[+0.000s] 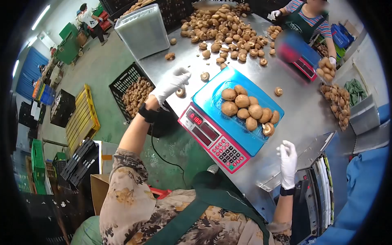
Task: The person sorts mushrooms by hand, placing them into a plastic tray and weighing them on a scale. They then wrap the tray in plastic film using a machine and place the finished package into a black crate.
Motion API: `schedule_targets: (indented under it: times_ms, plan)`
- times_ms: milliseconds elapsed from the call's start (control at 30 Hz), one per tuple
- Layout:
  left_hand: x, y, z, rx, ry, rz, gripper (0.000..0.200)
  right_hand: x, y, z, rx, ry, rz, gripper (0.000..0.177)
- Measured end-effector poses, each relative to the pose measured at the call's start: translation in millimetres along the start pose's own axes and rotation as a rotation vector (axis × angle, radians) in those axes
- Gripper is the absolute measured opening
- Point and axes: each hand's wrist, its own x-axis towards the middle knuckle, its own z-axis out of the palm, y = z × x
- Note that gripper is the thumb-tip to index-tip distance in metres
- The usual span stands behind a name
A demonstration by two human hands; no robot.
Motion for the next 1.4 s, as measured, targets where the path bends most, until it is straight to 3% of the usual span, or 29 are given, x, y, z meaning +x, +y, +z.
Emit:
schedule_targets:
  times_ms: [333,400,433,467,567,733,767,1000,1067,1200,1400]
  plan:
    - [5,6,11,0.062,0.029,-0.006,0.035,-10,-19,6,0.018,-0.025,0.081,0.025]
    - [-3,26,30,0.151,-0.055,-0.006,0.031,-2,-15,17,0.02,-0.056,0.005,0.025]
    - [8,5,42,0.117,-0.168,-0.007,0.028,3,-16,24,0.017,-0.102,0.024,0.026]
    - [19,-13,53,0.29,-0.244,-0.04,0.026,8,-17,30,0.015,-0.133,0.042,0.026]
    - [7,-1,81,0.302,-0.327,-0.077,0.025,22,-3,45,0.066,-0.132,0.071,0.023]
    - [13,-9,96,0.063,-0.292,-0.078,0.011,9,-4,38,0.15,-0.038,0.016,0.021]
    - [6,9,102,0.051,-0.29,-0.079,0.011,2,-5,31,0.036,0.042,-0.042,0.021]
    - [-35,120,191,-0.031,-0.586,0.009,0.012,-87,-53,-93,0.096,0.286,-0.022,0.022]
    - [-49,144,240,-0.064,-0.687,0.098,0.011,-113,-48,-141,0.193,0.335,-0.028,0.021]
    - [-65,177,359,-0.028,-0.87,0.132,0.013,-153,-21,-238,0.095,0.505,-0.005,0.018]
    - [-66,188,516,0.047,-0.872,0.321,0.016,-154,36,-359,0.009,0.569,-0.045,0.016]
